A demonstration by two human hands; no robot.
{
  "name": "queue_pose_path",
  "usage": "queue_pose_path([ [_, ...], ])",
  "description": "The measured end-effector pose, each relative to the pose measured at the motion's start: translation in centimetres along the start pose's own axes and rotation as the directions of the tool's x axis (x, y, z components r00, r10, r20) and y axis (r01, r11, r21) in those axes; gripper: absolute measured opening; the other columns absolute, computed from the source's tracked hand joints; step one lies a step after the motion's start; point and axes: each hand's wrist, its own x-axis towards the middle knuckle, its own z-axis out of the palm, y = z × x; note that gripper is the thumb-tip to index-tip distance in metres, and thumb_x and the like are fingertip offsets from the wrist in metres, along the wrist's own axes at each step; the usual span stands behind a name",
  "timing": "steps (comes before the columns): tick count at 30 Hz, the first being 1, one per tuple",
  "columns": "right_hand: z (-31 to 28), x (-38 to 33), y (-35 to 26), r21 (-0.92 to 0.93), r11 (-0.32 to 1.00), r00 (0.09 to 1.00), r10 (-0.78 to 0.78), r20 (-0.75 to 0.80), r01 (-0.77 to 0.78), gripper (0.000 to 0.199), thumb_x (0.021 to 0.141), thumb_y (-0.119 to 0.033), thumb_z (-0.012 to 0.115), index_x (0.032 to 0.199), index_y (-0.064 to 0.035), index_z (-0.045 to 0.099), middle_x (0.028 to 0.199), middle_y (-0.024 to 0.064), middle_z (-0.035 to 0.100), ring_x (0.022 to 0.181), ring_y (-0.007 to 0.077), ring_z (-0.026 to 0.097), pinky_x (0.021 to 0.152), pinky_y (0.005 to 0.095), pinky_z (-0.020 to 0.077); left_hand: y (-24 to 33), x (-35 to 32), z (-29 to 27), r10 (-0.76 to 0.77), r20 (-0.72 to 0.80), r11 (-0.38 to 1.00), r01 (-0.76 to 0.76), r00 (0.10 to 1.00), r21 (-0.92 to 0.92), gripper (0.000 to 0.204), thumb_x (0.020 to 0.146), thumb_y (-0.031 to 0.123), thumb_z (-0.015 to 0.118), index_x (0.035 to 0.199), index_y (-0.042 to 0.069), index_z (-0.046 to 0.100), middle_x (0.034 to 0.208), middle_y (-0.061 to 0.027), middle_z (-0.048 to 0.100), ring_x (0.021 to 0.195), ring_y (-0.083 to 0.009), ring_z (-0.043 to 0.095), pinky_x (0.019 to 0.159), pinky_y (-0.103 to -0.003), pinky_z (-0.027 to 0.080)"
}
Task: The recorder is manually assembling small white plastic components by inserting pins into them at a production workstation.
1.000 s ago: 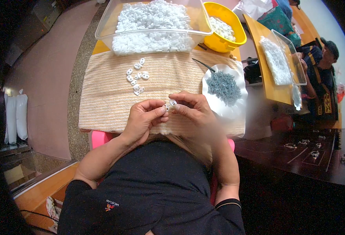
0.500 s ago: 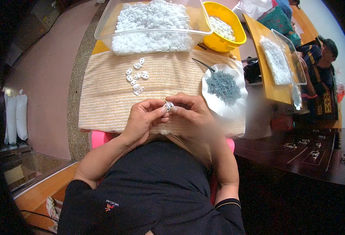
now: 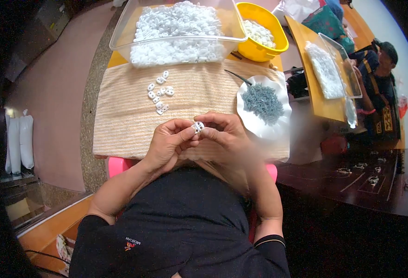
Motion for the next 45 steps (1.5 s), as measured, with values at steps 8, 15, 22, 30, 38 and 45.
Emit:
queue_pose_path([
  [8,0.0,0.2,0.9,-0.017,0.994,0.994,-0.106,0.000,0.106,0.030,0.088,-0.007,0.068,0.116,0.0045,0.062,0.108,0.0066,0.058,0.097,0.0132,0.057,0.085,0.0248,0.0463,0.2,0.1,0.0,-0.040,0.079,0.993,0.049,0.996,-0.108,0.012,0.091,0.006,0.064,0.103,0.006,0.062,0.097,-0.0057,0.068,0.086,-0.0134,0.067,0.080,-0.029,0.059],
  [15,0.8,0.2,0.5,0.017,0.989,0.989,-0.143,-0.027,0.144,0.028,0.086,-0.009,0.070,0.111,0.0031,0.065,0.112,0.0087,0.056,0.101,0.0153,0.054,0.088,0.0266,0.0440,0.4,0.1,0.2,-0.007,0.165,0.992,0.028,0.986,-0.125,0.010,0.092,0.006,0.064,0.097,0.007,0.055,0.103,-0.0070,0.066,0.092,-0.0147,0.065,0.085,-0.029,0.055],
  [22,1.4,-0.1,0.5,0.054,0.989,0.989,-0.138,-0.050,0.140,0.029,0.086,-0.010,0.071,0.111,0.0032,0.065,0.114,0.0111,0.058,0.106,0.0177,0.055,0.090,0.0277,0.0453,0.4,0.1,0.2,0.072,0.208,0.990,-0.045,0.976,-0.133,0.010,0.092,0.005,0.063,0.094,0.007,0.053,0.097,-0.0045,0.063,0.091,-0.0133,0.064,0.084,-0.030,0.056],
  [30,2.2,-0.3,0.5,0.009,0.977,0.976,-0.214,-0.042,0.215,0.029,0.086,-0.006,0.069,0.113,0.0038,0.064,0.116,0.0130,0.057,0.108,0.0186,0.055,0.090,0.0289,0.0461,0.5,-0.2,-0.1,0.100,0.215,0.994,-0.088,0.971,-0.066,0.018,0.090,0.007,0.067,0.090,0.007,0.049,0.099,-0.0092,0.065,0.091,-0.0165,0.065,0.084,-0.032,0.057],
  [38,2.1,-0.4,0.4,-0.108,0.955,0.961,-0.276,0.006,0.275,0.030,0.087,-0.004,0.068,0.115,0.0033,0.062,0.118,0.0133,0.056,0.108,0.0179,0.055,0.090,0.0281,0.0460,0.8,0.0,0.2,0.102,0.243,0.990,-0.075,0.965,-0.116,0.017,0.090,0.003,0.066,0.088,0.007,0.049,0.093,-0.0048,0.062,0.087,-0.0144,0.065,0.081,-0.029,0.057],
  [45,2.5,-0.5,-0.5,0.040,0.992,0.990,-0.119,-0.079,0.123,0.024,0.090,-0.003,0.065,0.112,0.0035,0.061,0.113,0.0090,0.059,0.105,0.0144,0.057,0.090,0.0285,0.0471,0.8,0.2,0.3,0.016,0.209,0.995,0.006,0.978,-0.103,0.014,0.092,0.010,0.065,0.090,0.006,0.052,0.095,-0.0057,0.064,0.089,-0.0152,0.065,0.084,-0.031,0.057],
])
